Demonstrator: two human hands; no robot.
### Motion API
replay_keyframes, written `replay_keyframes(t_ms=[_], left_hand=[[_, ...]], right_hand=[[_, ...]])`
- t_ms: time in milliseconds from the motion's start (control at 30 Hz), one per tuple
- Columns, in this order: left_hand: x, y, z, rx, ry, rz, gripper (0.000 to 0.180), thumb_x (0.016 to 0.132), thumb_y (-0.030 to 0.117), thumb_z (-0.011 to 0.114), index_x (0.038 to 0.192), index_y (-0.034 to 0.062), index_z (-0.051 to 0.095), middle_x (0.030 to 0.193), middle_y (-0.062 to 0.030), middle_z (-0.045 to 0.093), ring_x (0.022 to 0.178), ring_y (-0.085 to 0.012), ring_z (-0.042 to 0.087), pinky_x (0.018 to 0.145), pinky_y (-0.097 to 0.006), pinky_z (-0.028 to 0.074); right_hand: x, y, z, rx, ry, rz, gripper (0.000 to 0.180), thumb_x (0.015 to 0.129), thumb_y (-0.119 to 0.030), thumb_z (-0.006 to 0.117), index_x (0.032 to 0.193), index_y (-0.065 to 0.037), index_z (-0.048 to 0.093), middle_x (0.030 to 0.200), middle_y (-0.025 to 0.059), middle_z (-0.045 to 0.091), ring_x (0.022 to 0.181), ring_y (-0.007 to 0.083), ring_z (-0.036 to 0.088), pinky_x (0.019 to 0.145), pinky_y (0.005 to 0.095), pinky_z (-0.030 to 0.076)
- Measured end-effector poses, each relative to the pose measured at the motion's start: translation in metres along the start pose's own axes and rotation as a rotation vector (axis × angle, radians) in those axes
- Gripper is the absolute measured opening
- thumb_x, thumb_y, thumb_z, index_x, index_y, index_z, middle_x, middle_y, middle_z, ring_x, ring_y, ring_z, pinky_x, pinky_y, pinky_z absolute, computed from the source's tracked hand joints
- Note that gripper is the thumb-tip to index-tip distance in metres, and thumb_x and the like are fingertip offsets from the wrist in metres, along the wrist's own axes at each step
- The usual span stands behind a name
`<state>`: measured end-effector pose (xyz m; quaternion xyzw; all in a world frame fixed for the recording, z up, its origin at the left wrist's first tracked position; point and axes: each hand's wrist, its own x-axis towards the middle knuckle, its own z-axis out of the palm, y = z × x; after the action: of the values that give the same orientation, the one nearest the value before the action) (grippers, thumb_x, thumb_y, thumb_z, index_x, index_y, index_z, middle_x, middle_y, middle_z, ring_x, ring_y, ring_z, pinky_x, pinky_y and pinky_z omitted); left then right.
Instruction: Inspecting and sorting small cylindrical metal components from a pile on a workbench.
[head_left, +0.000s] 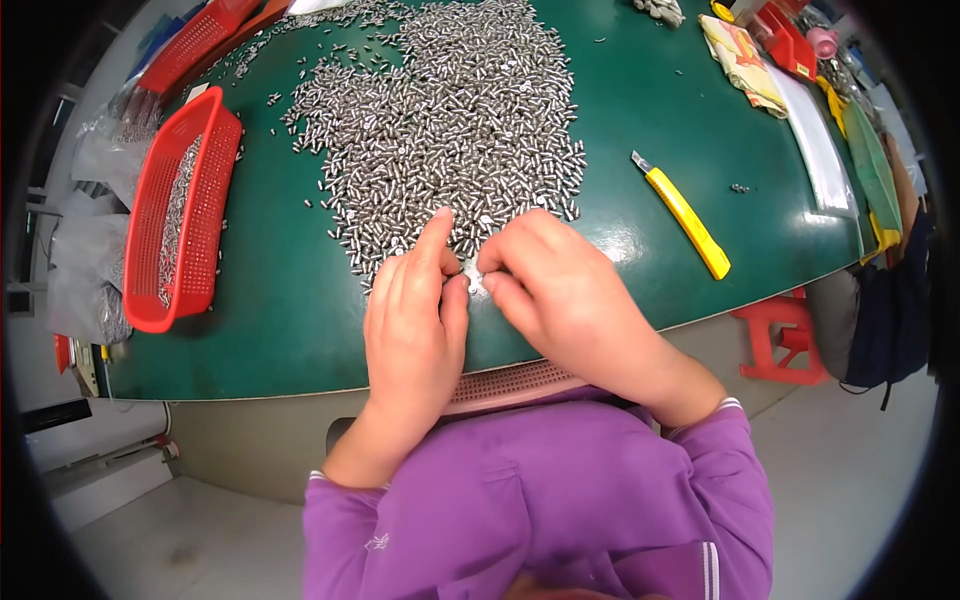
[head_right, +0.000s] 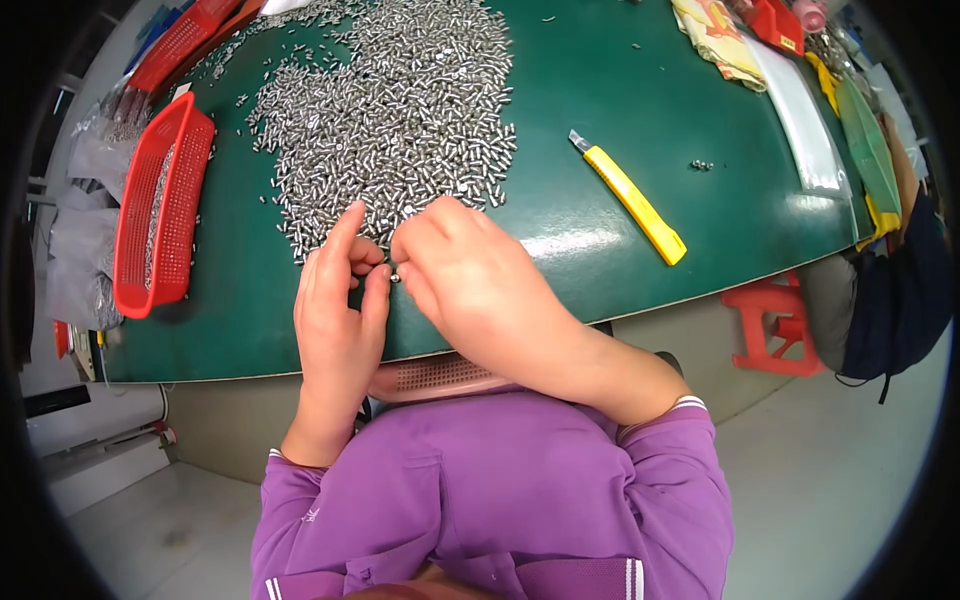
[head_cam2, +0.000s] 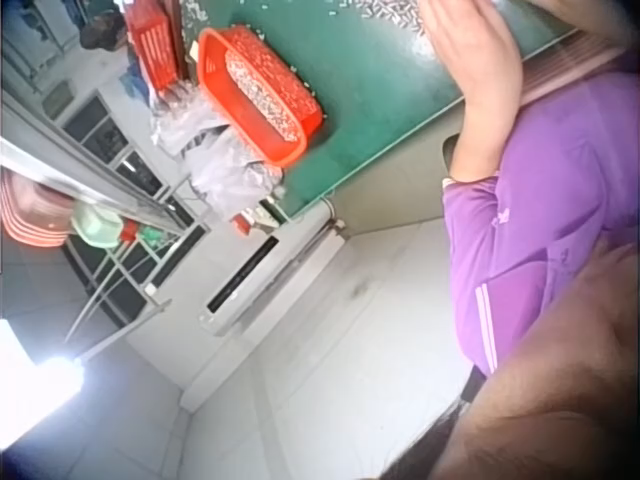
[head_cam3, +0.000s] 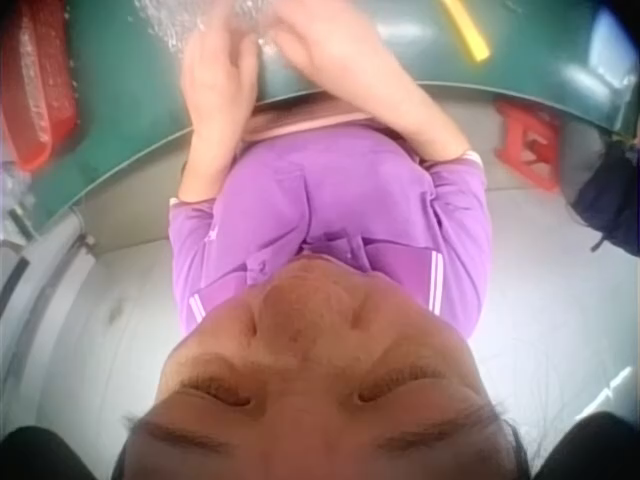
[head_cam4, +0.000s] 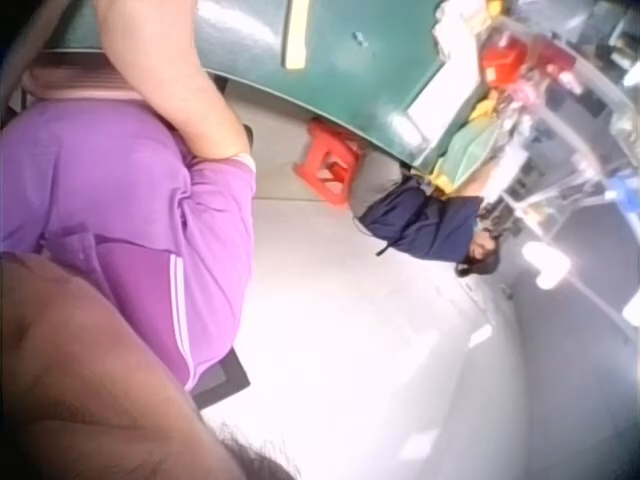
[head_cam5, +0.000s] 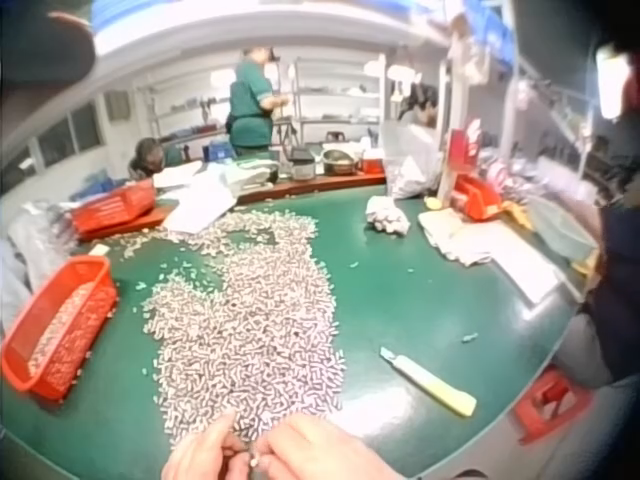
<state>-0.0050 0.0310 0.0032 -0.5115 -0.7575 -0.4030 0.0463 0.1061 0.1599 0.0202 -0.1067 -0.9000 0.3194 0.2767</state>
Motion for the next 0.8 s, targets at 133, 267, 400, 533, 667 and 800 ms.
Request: replay_keyframes(t_ms=[133,267,400,533,667,800], left_hand=[[0.001,-0.001,-0.001,0.032,-0.032,0.003,0.059,0.080,-0.010,0.067,0.137,0.0010,0.052,0.087,-0.0083,0.061,0.079,-0.0251,0.058,0.074,-0.038,0.049],[-0.004,0.001,0.000,-0.077,0.027,-0.085,0.055,0.081,-0.010,0.065,0.134,0.0014,0.054,0.086,-0.0069,0.060,0.076,-0.0224,0.059,0.070,-0.035,0.051],[-0.004,-0.002,-0.003,-0.232,0.101,-0.101,0.046,0.082,-0.013,0.063,0.126,0.0020,0.062,0.093,-0.0075,0.061,0.077,-0.0156,0.060,0.066,-0.028,0.053],[-0.004,-0.003,-0.006,-0.165,0.076,-0.018,0.041,0.082,-0.013,0.064,0.119,0.0039,0.067,0.098,-0.0095,0.063,0.076,-0.0157,0.063,0.065,-0.028,0.054],[-0.005,-0.002,-0.004,-0.193,0.085,-0.046,0.040,0.081,-0.013,0.064,0.116,0.0049,0.068,0.096,-0.0098,0.064,0.075,-0.0170,0.064,0.064,-0.029,0.054],[-0.003,0.001,-0.005,-0.139,0.037,-0.053,0.041,0.081,-0.012,0.064,0.118,0.0041,0.066,0.094,-0.0098,0.064,0.075,-0.0191,0.063,0.064,-0.031,0.054]], right_hand=[[-0.001,0.001,-0.015,0.054,-0.014,0.112,0.013,0.082,0.000,0.067,0.093,-0.003,0.062,0.084,0.0116,0.062,0.075,0.0318,0.062,0.068,0.0422,0.051],[-0.002,0.006,-0.013,-0.010,-0.051,0.056,0.012,0.081,0.000,0.067,0.092,-0.002,0.063,0.084,0.0121,0.064,0.078,0.0322,0.064,0.071,0.0426,0.052],[0.000,0.007,-0.013,0.014,-0.100,0.022,0.014,0.080,0.000,0.068,0.093,-0.002,0.064,0.086,0.0123,0.065,0.081,0.0325,0.065,0.074,0.0427,0.053],[-0.001,0.007,-0.012,0.041,-0.123,0.013,0.017,0.079,-0.001,0.068,0.096,-0.003,0.065,0.088,0.0121,0.065,0.083,0.0322,0.065,0.076,0.0431,0.053],[-0.002,0.006,-0.012,0.069,-0.119,0.008,0.021,0.078,0.000,0.069,0.098,-0.003,0.065,0.090,0.0117,0.066,0.086,0.0324,0.065,0.077,0.0437,0.053],[-0.001,0.007,-0.009,0.045,-0.102,-0.012,0.022,0.078,0.000,0.070,0.099,-0.003,0.065,0.090,0.0112,0.066,0.086,0.0320,0.065,0.077,0.0433,0.053]])
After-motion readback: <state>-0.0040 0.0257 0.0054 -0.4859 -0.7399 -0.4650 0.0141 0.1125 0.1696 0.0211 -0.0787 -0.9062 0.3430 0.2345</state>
